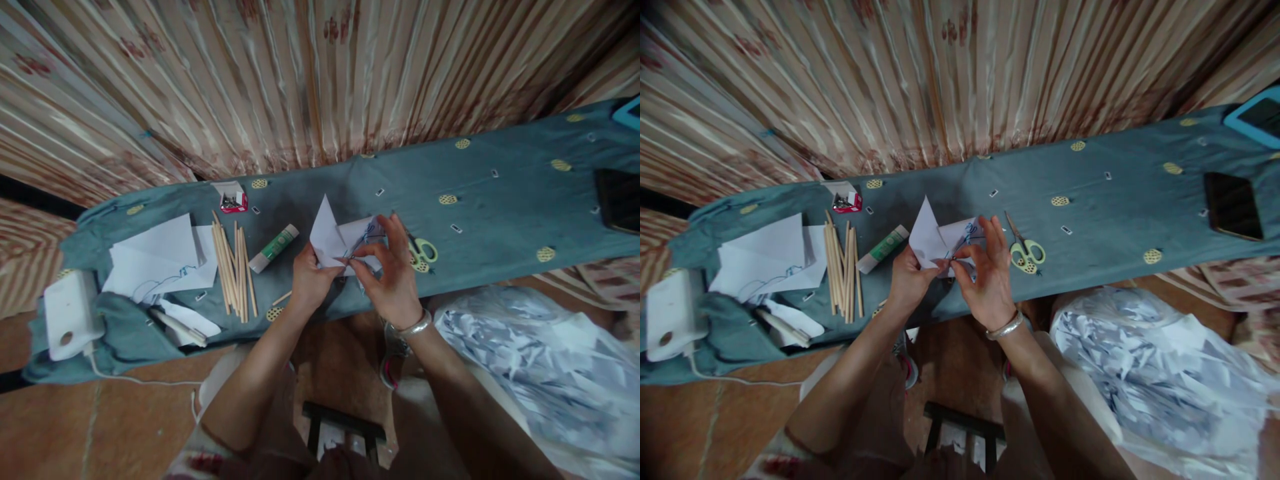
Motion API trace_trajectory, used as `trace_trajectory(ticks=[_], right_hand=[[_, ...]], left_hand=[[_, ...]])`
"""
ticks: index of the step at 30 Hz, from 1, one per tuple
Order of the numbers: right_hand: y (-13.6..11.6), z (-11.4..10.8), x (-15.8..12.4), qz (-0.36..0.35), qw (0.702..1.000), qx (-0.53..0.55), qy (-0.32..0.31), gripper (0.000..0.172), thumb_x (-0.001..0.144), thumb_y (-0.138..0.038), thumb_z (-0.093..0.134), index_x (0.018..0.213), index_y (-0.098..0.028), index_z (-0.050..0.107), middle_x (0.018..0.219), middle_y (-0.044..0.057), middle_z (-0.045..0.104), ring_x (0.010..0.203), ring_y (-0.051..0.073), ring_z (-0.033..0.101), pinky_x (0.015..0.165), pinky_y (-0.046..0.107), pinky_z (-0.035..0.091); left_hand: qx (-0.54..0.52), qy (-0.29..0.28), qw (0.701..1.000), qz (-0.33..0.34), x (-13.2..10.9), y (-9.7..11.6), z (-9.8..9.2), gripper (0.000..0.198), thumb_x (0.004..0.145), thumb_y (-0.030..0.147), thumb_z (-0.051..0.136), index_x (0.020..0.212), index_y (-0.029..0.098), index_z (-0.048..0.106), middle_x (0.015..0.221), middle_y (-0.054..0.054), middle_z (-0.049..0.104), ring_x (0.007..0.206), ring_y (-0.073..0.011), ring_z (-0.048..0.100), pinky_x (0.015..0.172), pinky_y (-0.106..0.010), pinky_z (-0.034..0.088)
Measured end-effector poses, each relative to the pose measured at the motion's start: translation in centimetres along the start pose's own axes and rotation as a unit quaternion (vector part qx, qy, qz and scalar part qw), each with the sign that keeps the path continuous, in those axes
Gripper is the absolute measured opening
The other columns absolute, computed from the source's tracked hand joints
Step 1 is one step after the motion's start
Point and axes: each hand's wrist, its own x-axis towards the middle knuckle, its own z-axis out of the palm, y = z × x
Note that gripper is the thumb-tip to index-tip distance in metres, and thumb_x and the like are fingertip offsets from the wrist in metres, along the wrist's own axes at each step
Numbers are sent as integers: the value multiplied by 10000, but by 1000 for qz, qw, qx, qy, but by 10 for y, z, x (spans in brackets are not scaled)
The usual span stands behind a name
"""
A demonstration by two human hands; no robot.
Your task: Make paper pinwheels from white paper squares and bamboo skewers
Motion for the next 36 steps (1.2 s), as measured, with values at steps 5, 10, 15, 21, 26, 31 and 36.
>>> trace_trajectory(ticks=[5,10,15,21,26,31,36], right_hand=[[2,-2,2,10,999,31,-20,97,815,-325,634,789,-233,648,1503,29,374,1454,295,188,1159,549,191],[0,-3,3,43,995,80,-48,92,801,-322,649,756,-241,646,1489,22,401,1459,296,174,1165,573,159],[-4,-11,3,46,991,111,-63,96,792,-323,668,750,-239,647,1503,11,390,1468,281,154,1183,546,130],[10,-33,11,107,978,181,-15,167,775,-384,696,751,-224,655,1440,52,476,1424,282,292,1179,516,150],[15,-32,11,130,965,225,-30,198,750,-420,722,755,-231,662,1411,57,512,1403,283,337,1163,525,174],[15,-29,8,154,954,249,-70,165,713,-398,755,727,-249,684,1439,14,483,1414,278,314,1181,472,141],[18,-37,8,199,923,296,-145,150,680,-371,768,674,-245,688,1373,16,556,1387,292,356,1158,494,172]], left_hand=[[-4,-1,1000,5,-1,0,-1,289,550,176,728,821,163,629,756,7,677,681,-159,592,641,-251,454],[-9,0,1000,-3,0,2,-1,285,537,158,724,807,166,631,745,7,687,682,-167,605,651,-260,466],[-6,22,1000,-5,4,-1,-3,262,532,185,741,770,159,636,723,3,678,669,-169,605,631,-265,461],[-132,45,989,-56,6,1,-8,331,532,231,781,824,161,641,814,-17,700,757,-177,646,782,-321,502],[-188,49,977,-90,5,1,-7,383,512,198,796,863,157,647,827,-12,708,774,-180,662,816,-346,510],[-198,62,975,-76,9,-2,-9,432,504,191,807,909,162,660,846,-5,720,773,-176,667,801,-327,512],[-187,71,978,-64,13,2,-15,376,493,192,804,840,150,665,776,-5,715,686,-152,645,733,-299,511]])
